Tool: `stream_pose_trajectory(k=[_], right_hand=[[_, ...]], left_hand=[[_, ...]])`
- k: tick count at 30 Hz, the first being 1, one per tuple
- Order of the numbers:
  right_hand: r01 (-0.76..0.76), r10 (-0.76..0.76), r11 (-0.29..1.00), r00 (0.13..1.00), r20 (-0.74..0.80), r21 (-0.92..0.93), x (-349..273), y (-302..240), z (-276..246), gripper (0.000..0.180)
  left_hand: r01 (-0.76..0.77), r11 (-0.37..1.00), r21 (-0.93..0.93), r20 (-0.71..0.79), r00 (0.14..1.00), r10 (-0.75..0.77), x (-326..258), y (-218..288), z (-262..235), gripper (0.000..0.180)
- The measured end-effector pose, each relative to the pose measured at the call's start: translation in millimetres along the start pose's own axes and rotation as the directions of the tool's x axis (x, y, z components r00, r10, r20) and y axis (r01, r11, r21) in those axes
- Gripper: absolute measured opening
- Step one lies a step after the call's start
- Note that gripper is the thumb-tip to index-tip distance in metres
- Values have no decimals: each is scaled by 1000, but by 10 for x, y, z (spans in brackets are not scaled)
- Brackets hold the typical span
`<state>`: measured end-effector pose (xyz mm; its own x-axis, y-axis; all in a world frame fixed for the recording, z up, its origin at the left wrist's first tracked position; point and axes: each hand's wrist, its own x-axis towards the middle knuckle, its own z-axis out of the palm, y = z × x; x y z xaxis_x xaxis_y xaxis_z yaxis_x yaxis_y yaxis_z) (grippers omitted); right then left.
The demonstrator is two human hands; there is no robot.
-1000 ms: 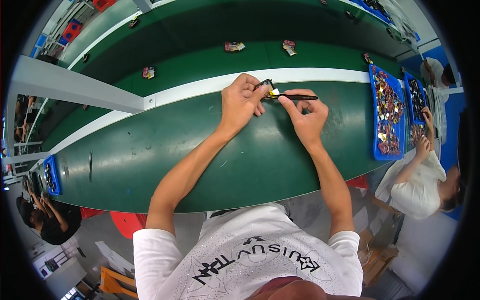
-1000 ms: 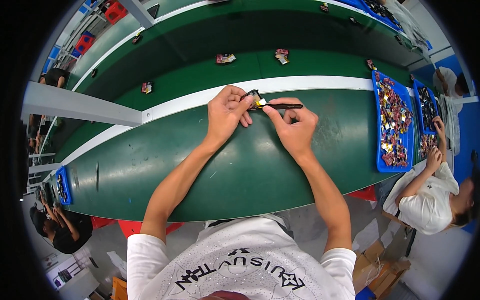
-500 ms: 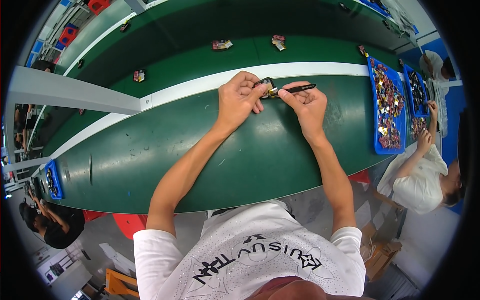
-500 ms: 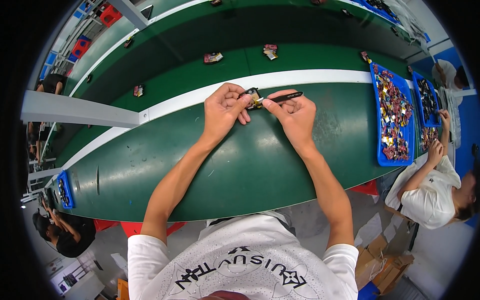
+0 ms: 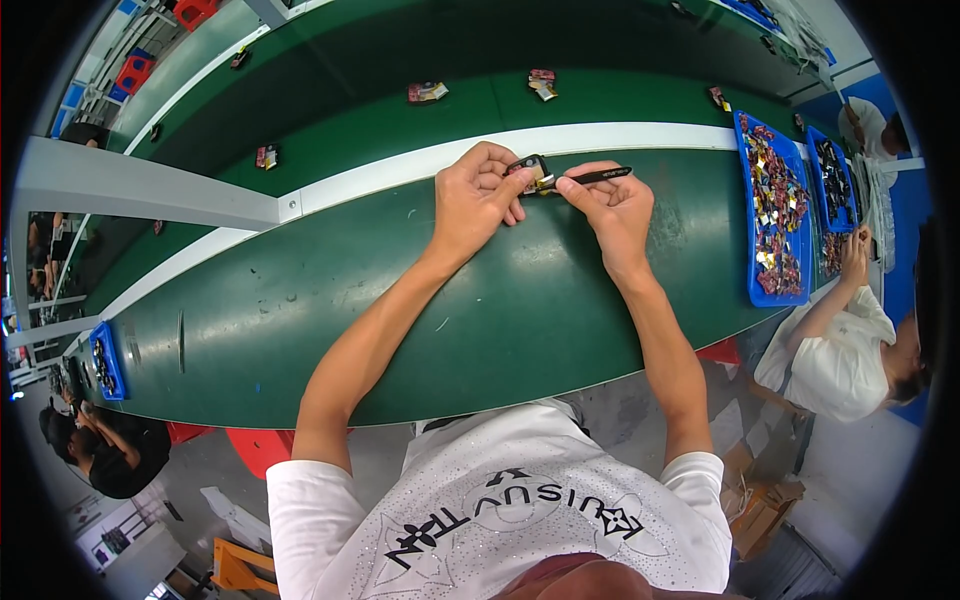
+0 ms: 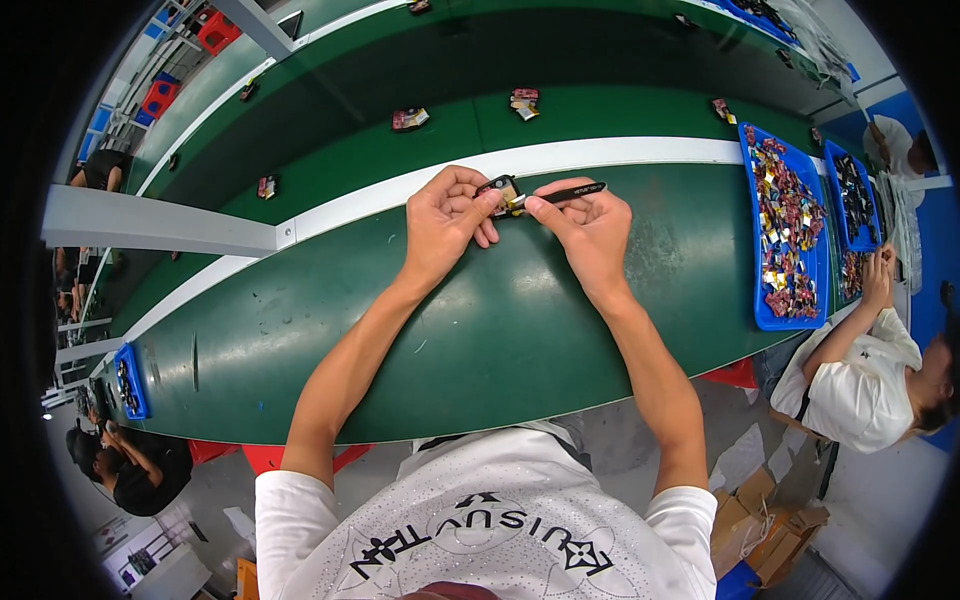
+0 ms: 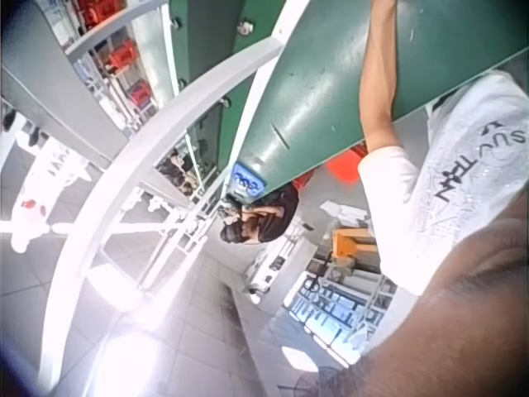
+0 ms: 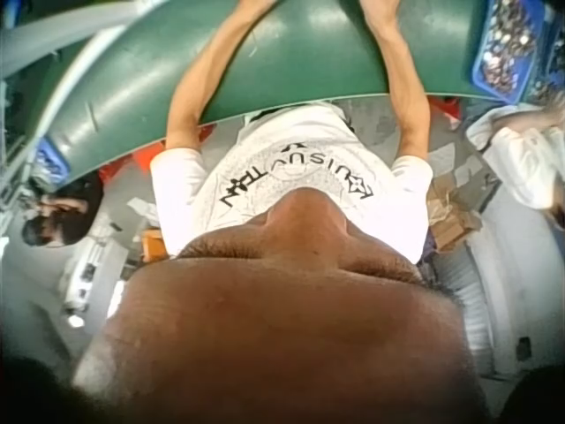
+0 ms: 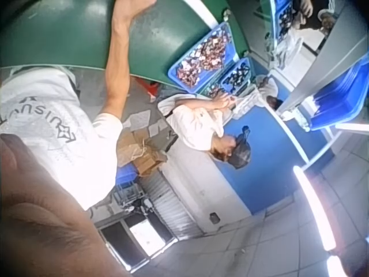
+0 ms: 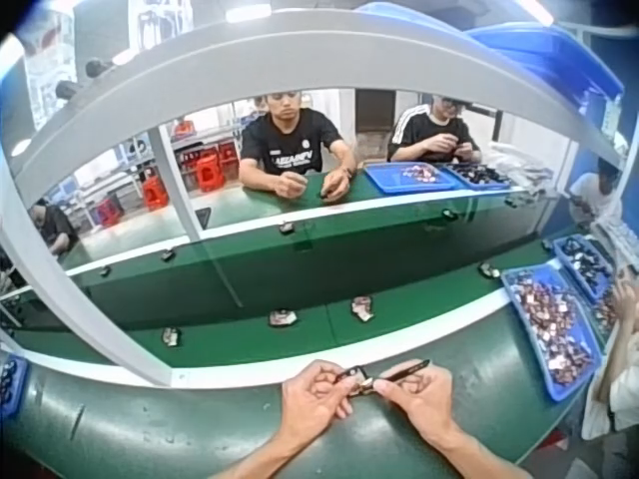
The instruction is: Assembling small electronic components using tweezers on a production line.
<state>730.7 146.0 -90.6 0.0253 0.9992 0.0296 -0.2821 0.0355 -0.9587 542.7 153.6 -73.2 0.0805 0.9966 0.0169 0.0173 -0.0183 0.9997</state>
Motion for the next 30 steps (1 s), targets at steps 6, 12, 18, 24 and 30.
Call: stream_pose_trajectory(k=[6, 12, 18, 24, 30], right_hand=[[20, -19, 1000, 1000, 3, -25, -2, 7, -23, 13], [138, -137, 979, 990, 13, -150, -45, 0, -33, 11], [289, -297, 910, 955, 18, -296, -68, -8, 12, 10], [360, -365, 860, 929, 58, -362, -47, 5, -23, 11], [362, -365, 863, 929, 61, -353, -39, 17, -27, 12]], left_hand=[[20, 1000, -11, 21, 1000, -20, -3, -10, 6, 21], [25, 999, -30, 48, 999, -23, 9, -22, -35, 23], [30, 998, -50, 83, 996, -26, 26, -46, -63, 24], [41, 999, -7, 91, 995, -40, 39, -32, -50, 24], [38, 999, -19, 91, 995, -37, 39, -40, -40, 23]])
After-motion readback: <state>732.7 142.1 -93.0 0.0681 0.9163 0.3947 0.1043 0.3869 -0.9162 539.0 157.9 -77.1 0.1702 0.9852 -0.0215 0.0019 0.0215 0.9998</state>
